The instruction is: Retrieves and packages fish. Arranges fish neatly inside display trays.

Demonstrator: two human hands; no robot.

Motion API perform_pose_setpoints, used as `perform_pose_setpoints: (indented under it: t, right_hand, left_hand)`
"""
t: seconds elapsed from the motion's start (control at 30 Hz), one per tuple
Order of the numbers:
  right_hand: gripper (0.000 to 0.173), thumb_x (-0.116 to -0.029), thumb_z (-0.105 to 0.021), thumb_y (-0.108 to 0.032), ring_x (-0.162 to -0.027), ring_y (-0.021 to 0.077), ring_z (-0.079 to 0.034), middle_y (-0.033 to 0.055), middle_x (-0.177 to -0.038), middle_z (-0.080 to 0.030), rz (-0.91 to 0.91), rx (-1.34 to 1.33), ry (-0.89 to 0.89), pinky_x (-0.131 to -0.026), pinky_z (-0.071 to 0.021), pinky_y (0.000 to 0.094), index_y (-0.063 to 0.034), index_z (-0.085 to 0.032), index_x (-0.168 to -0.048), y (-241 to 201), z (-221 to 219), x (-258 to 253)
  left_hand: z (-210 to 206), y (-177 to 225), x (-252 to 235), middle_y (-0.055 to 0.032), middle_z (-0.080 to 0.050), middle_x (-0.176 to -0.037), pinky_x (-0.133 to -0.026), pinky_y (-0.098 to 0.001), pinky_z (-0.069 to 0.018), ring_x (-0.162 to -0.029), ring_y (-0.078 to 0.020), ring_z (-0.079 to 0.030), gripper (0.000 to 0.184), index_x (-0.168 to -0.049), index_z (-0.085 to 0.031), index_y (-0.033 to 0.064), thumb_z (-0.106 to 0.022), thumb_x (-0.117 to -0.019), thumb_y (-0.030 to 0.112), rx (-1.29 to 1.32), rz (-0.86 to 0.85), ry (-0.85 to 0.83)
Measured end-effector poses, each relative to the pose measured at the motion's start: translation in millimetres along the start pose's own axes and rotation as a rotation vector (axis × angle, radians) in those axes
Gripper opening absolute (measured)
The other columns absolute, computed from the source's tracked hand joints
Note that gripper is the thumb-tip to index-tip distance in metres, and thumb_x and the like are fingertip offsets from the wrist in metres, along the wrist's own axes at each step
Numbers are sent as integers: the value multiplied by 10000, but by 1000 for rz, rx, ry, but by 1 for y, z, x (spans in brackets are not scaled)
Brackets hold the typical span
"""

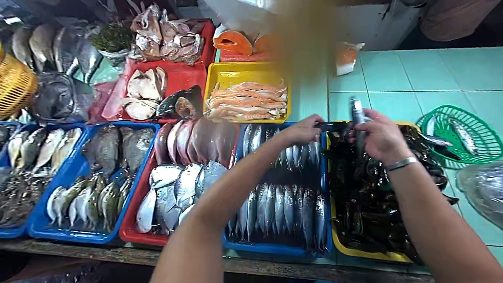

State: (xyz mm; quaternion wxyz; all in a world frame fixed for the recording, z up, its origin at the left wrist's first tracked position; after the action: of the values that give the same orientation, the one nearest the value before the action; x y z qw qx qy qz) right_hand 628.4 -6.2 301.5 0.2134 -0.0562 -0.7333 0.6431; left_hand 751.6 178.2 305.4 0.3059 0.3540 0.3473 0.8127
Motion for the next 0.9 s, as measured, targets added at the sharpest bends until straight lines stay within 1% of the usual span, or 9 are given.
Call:
perform_pose_setpoints:
  t: [0.07,0.17,0.27,0.37,0.43,0.5,0.57,0.77,0.9]
  right_hand:
    - [442,-1018,-506,-44,-786,223,-685,125,-1100,-663,-95,50,-124,-683,-610,399,-112,-502,-1454,16,-54,-16]
    - [385,-1051,-485,-79,-768,218,-683,127,-1109,-682,-231,88,-256,-628,-586,364,-105,-530,-1432,47,-120,-30]
    - [452,-1007,-486,3,-816,225,-668,152,-1160,-658,-264,72,-237,-676,-574,377,-79,-515,-1451,75,-170,-41]
    - [558,-957,-497,73,-857,255,-705,202,-1216,-645,-262,-12,-180,-757,-613,410,-49,-454,-1499,92,-201,-41]
    - [521,-1011,-522,-44,-761,276,-712,227,-1186,-648,-223,29,-154,-695,-628,430,-87,-427,-1521,103,-207,-34]
    - [449,-1081,-510,-299,-608,271,-675,207,-1030,-668,-174,157,-141,-572,-608,432,-187,-408,-1503,116,-206,-24]
    - [447,-1082,-501,-390,-547,274,-666,192,-899,-685,-127,326,-127,-523,-599,438,-174,-397,-1461,122,-208,-25]
    - [505,-1055,-551,-449,-565,325,-654,191,-799,-669,21,660,-143,-556,-579,524,-137,-449,-1439,107,-194,-14]
    - [352,-1027,-613,-281,-627,191,-641,59,-744,-655,269,665,-113,-624,-577,409,-102,-583,-1330,65,-124,45]
  left_hand:
    - [41,-43,35,-188,-643,-1267,-829,-466,-594,-953,-269,-707,408,-1460,-447,62,-500,-1066,155,-166,104,38]
    - [86,-82,71,-194,-677,-1184,-863,-498,-574,-934,-286,-703,332,-1351,-571,32,-580,-1040,145,-323,210,26]
    - [109,-91,77,-142,-700,-1088,-866,-443,-570,-882,-227,-699,244,-1277,-633,48,-536,-1070,131,-519,239,-128]
    - [109,-91,54,-145,-714,-1106,-928,-497,-545,-963,-273,-700,235,-1211,-697,61,-519,-1070,120,-668,218,-185]
    - [104,-95,34,-165,-724,-1109,-958,-544,-542,-1012,-320,-711,203,-1166,-713,46,-573,-1041,124,-707,161,-105]
    - [99,-102,17,-193,-709,-1140,-998,-581,-509,-1094,-372,-680,200,-1171,-695,23,-639,-1003,116,-711,108,-11]
    - [95,-111,9,-184,-715,-1126,-986,-577,-519,-1093,-369,-683,201,-1154,-694,36,-688,-977,130,-707,69,63]
    - [87,-133,12,-195,-682,-1173,-1024,-533,-517,-1162,-366,-648,217,-1121,-698,14,-746,-934,113,-669,-89,333]
    - [86,-140,22,-218,-672,-1216,-1046,-580,-503,-1185,-396,-636,230,-1143,-702,1,-723,-957,135,-620,-106,437]
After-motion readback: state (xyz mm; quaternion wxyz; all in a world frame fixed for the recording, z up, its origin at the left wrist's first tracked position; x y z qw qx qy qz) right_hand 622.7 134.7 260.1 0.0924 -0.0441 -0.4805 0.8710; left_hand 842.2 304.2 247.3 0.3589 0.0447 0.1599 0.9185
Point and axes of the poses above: each hand's wrist, its own x-axis away from the middle knuckle, its own z-axis out of the back of the hand, y = z × x, the point moved 3 cm from there along -x, towards the middle knuckle
